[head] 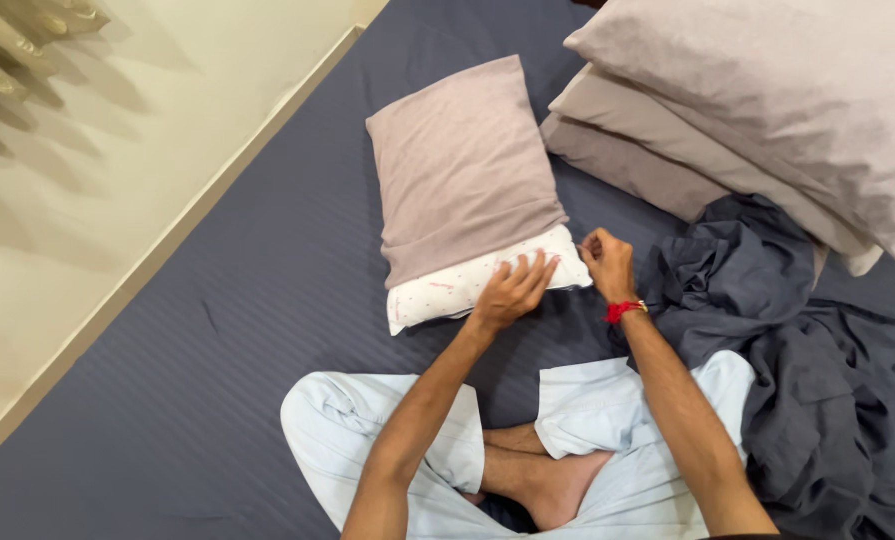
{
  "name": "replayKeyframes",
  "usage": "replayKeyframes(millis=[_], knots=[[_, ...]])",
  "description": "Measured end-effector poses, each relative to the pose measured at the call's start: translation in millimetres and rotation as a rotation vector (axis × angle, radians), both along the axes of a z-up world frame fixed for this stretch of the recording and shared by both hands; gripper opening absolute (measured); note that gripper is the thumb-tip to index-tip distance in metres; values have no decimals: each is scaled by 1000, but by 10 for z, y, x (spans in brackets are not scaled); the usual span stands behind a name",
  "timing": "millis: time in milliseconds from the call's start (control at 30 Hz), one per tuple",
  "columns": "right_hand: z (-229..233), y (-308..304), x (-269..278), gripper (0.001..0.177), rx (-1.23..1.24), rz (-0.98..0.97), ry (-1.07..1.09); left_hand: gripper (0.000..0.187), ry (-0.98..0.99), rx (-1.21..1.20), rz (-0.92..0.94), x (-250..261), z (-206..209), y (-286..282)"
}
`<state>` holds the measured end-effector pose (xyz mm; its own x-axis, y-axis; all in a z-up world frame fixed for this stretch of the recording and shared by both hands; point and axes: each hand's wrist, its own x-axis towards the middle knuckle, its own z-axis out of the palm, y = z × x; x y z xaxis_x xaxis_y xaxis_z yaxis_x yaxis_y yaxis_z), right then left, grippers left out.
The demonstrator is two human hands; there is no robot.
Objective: The person puts a pillowcase onto a pillow by hand while sitting on a bed.
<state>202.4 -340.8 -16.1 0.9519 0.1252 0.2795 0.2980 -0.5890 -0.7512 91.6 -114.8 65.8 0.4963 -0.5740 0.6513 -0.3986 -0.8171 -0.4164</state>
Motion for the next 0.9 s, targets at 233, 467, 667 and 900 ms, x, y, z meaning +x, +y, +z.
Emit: replayKeyframes(millis=[233,467,667,900], knots=[[2,510,-23,29,811,288,138,47,68,-255,-26,-337,0,253],[-169,700,34,20,666,156,107,80,273,-419,272,-616,183,181],[659,787,-393,12,530,35,-249,89,240,-705,421,-605,293,145],[1838,960,-885,14,384,175,-653,45,252,-1440,68,-486,166,-2]])
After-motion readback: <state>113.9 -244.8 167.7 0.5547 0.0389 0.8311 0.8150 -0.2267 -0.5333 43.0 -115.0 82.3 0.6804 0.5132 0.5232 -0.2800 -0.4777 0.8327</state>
